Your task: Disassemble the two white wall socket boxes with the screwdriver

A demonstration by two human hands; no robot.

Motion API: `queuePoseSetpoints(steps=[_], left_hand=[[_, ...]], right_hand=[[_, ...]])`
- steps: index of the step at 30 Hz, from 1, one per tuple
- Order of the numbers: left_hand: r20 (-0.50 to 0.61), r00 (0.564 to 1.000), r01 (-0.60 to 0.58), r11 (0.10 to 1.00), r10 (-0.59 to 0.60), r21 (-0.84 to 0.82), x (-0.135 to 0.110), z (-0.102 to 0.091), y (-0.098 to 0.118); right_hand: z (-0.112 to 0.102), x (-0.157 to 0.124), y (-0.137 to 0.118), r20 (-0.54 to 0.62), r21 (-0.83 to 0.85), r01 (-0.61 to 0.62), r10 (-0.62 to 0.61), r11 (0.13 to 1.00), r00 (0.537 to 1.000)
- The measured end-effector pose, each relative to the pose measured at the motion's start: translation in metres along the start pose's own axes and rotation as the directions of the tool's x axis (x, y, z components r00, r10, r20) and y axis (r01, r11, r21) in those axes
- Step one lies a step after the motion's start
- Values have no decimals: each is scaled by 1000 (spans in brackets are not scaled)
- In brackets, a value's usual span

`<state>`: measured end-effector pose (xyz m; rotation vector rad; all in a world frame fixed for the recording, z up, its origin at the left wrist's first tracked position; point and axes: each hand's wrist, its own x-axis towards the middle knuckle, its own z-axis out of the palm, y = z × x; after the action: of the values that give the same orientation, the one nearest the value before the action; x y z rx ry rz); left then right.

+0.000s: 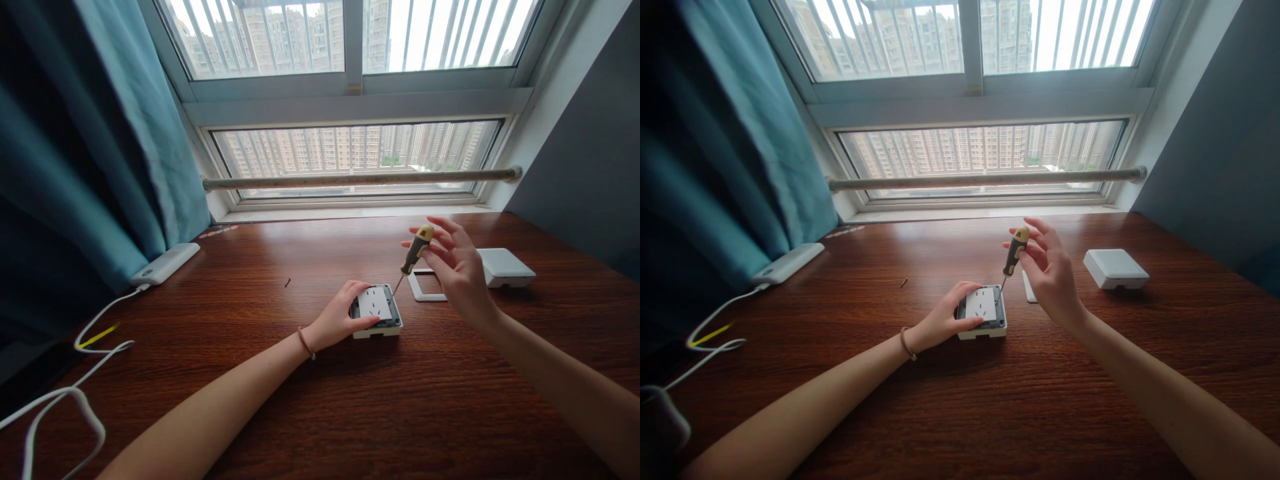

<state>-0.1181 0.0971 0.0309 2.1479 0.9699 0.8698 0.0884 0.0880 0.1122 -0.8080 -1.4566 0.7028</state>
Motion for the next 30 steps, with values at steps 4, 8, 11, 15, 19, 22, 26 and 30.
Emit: queuePoseSetpoints(steps=[4,8,11,15,19,22,26,30], left_hand=[[2,1000,-4,1000,4,2,0,0,0],[0,1000,-4,1000,4,-2,0,0,-1],[3,1000,0,1000,0,-2,0,0,-1],[2,1000,-2,1000,2,1,0,0,-1],[2,1000,-9,1000,9,6,0,1,-1],[2,1000,-5,1000,5,5,0,0,-1],[13,1000,-6,1000,5,7,0,-1,0],[0,1000,-7,1000,7,4,0,-1,0]], right_hand=[[0,-1,-1,3,-24,-5,5,1000,1000],[-3,2,13,-109,-184,-25,5,983,994],[-3,3,14,-92,-171,-21,5,985,996],[0,0,1,31,-26,-5,6,1000,1000],[1,-2,0,62,-11,-18,19,1000,998],[-1,1,11,-29,-121,-14,10,993,1000],[-2,3,17,-90,-157,-49,35,986,995],[0,-1,5,8,9,-65,65,998,998]])
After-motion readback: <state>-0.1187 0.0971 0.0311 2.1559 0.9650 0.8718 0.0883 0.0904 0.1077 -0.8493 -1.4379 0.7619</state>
